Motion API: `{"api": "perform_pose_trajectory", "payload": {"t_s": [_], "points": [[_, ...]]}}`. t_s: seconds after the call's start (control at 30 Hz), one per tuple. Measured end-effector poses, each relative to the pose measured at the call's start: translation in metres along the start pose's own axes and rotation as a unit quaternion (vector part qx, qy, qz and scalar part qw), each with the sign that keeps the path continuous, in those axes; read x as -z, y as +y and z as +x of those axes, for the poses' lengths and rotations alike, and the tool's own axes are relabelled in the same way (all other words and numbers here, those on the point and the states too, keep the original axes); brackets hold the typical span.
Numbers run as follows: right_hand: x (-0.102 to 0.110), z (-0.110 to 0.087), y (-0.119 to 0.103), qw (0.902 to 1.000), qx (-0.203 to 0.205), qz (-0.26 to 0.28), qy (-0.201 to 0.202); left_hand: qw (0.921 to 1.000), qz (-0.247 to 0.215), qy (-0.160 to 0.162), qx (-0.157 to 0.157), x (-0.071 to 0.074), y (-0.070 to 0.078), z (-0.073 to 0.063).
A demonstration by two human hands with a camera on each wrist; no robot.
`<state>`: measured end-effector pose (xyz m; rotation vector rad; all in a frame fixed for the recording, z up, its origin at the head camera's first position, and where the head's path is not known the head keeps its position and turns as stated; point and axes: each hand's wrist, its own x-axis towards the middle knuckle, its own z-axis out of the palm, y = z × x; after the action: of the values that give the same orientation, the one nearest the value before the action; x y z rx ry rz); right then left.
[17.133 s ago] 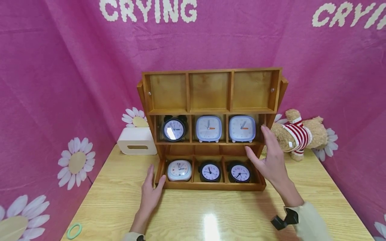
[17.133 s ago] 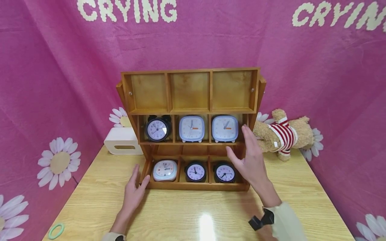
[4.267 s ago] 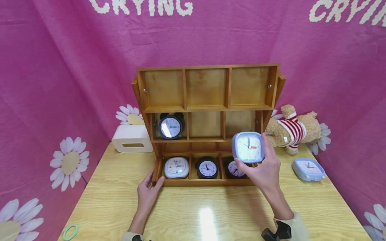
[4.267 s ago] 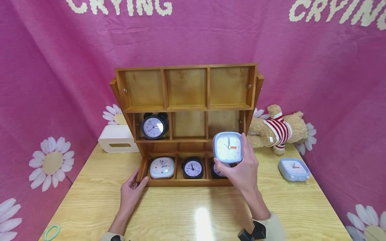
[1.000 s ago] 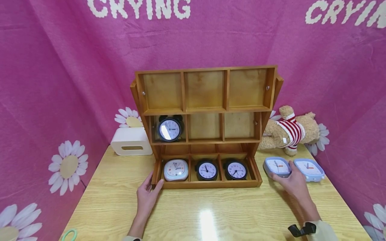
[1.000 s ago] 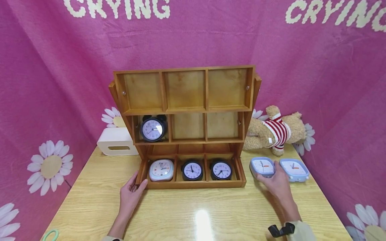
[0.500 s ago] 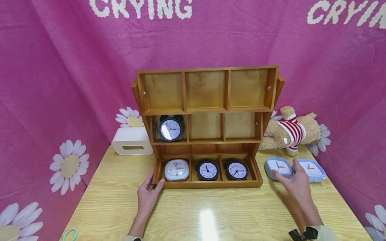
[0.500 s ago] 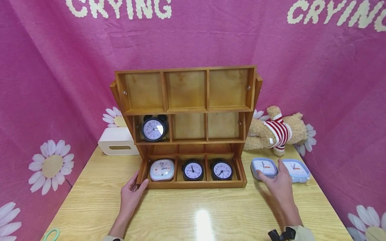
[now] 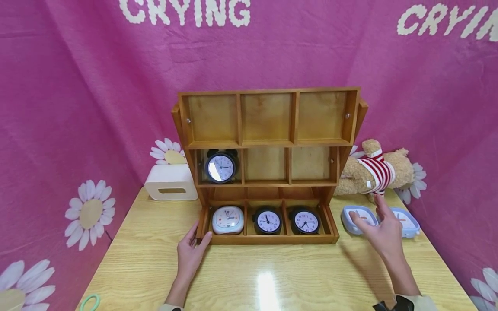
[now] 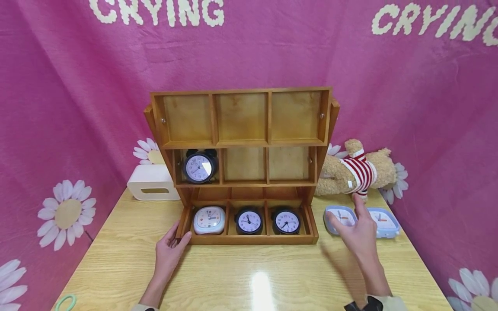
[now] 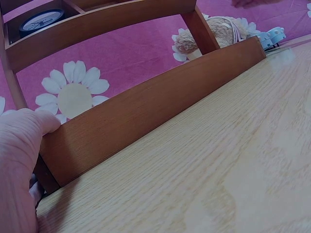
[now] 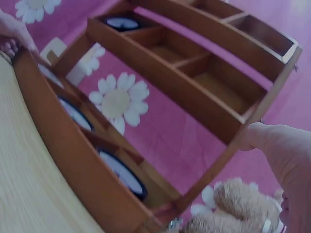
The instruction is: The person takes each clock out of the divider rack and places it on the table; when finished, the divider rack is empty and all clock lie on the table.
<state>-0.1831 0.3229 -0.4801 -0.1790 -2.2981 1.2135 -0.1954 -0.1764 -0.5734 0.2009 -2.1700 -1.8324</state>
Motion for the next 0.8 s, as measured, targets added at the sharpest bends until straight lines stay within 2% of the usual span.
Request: {"api": "perform_pose_trajectory", "payload": {"t_s": [0.1, 0.27, 0.47, 0.8], "points": [[-0.002, -0.002, -0.013, 0.9996, 0.013, 0.026, -0.001, 1.0000, 0.000, -0.001, -0.005, 0.000, 0.000, 0.000], [-0.008, -0.007, -0.038, 0.9988, 0.031, 0.039, -0.002, 1.0000, 0.004, -0.003, -0.005, 0.000, 0.000, 0.000], [-0.018, -0.009, -0.057, 0.9955, 0.076, 0.055, 0.004, 1.0000, -0.002, -0.007, 0.003, 0.001, -0.001, 0.000], [-0.038, -0.011, -0.084, 0.9887, 0.114, 0.093, -0.027, 0.9999, -0.009, -0.007, 0.000, 0.002, 0.001, -0.001]]}}
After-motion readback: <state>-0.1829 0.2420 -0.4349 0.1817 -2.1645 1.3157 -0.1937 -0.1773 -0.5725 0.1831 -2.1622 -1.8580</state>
